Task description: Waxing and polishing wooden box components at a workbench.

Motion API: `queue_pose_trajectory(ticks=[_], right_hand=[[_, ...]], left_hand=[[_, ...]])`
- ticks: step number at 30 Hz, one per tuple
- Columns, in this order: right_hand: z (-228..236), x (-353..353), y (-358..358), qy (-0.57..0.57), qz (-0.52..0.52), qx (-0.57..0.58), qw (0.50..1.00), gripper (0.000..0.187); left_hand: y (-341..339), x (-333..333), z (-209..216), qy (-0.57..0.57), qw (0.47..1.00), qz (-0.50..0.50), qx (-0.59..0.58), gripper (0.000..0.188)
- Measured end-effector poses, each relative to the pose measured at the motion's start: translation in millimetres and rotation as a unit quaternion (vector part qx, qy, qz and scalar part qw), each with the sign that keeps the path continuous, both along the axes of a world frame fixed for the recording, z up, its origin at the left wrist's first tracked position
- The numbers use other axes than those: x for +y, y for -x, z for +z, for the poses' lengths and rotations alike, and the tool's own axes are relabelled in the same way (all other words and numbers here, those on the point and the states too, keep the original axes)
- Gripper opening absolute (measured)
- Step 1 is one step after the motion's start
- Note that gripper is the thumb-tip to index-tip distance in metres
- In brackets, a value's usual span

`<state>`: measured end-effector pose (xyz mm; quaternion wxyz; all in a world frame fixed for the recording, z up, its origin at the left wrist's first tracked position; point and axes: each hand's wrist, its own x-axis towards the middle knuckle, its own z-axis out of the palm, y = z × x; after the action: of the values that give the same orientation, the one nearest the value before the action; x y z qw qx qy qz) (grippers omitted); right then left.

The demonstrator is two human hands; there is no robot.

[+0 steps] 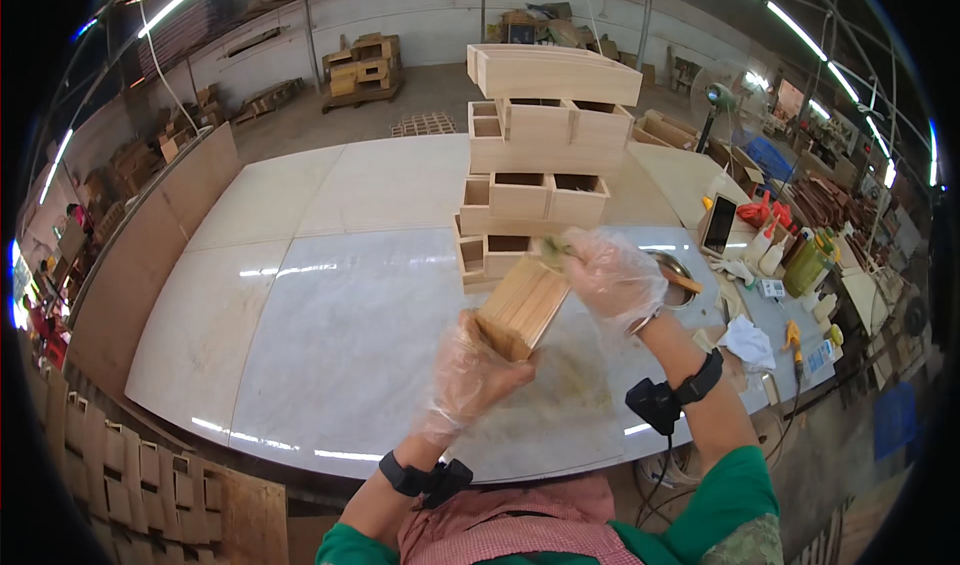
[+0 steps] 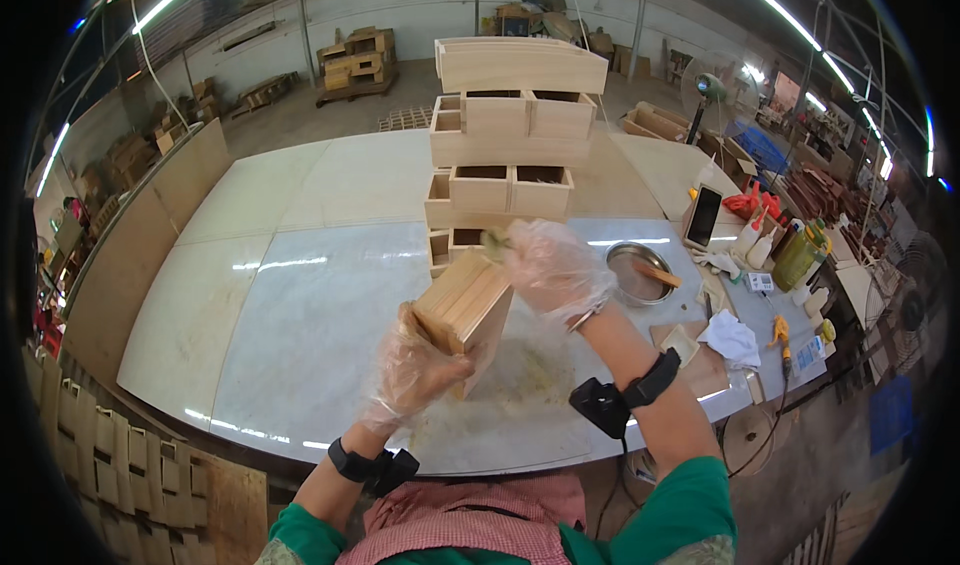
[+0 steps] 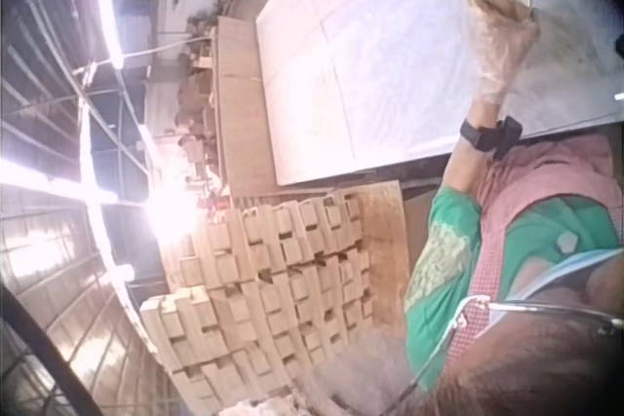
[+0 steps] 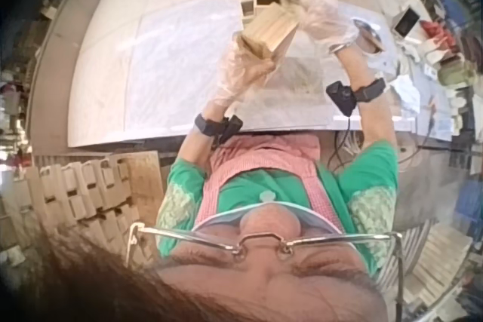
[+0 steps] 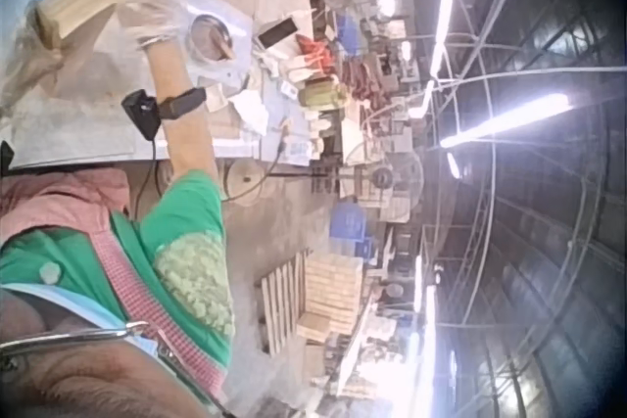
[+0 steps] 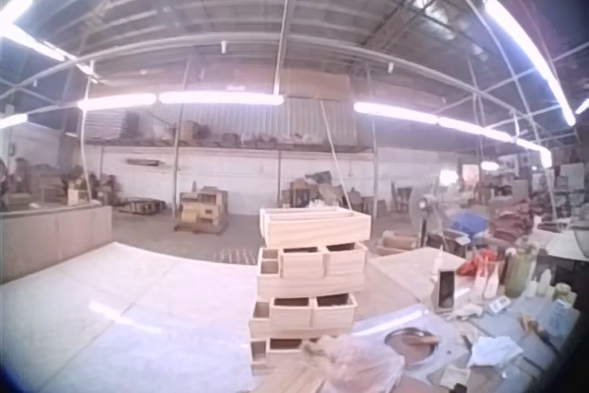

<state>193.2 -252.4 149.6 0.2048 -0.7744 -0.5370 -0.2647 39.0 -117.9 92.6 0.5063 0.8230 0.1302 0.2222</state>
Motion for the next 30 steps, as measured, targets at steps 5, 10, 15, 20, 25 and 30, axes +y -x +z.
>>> queue_pose_trajectory(ticks=[5, 10, 15, 20, 25, 30], right_hand=[[0, -10, -15, -0.034, -0.049, 0.156, 0.986, 0.014], [2, 14, -5, 0.03, -0.004, 0.146, 0.989, 0.022], [-10, -2, 40, 0.019, 0.057, 0.06, 0.996, 0.028], [-7, -5, 18, 0.006, 0.009, 0.113, 0.994, 0.028], [-14, -2, 66, -0.055, 0.076, 0.032, 0.995, 0.014], [-16, -4, 52, 0.034, 0.019, -0.177, 0.983, 0.006]], left_hand=[[-2, 0, -7, 0.026, 0.993, 0.015, -0.112, 0.052], [-6, -1, -11, -0.005, 0.997, 0.006, -0.074, 0.054], [-11, 19, -28, 0.066, 0.992, -0.007, -0.104, 0.059], [-8, 10, -25, 0.064, 0.994, -0.003, -0.089, 0.061], [-12, 19, -38, -0.019, 0.994, 0.007, -0.106, 0.06], [-6, 12, -24, -0.005, 0.996, 0.028, -0.082, 0.06]])
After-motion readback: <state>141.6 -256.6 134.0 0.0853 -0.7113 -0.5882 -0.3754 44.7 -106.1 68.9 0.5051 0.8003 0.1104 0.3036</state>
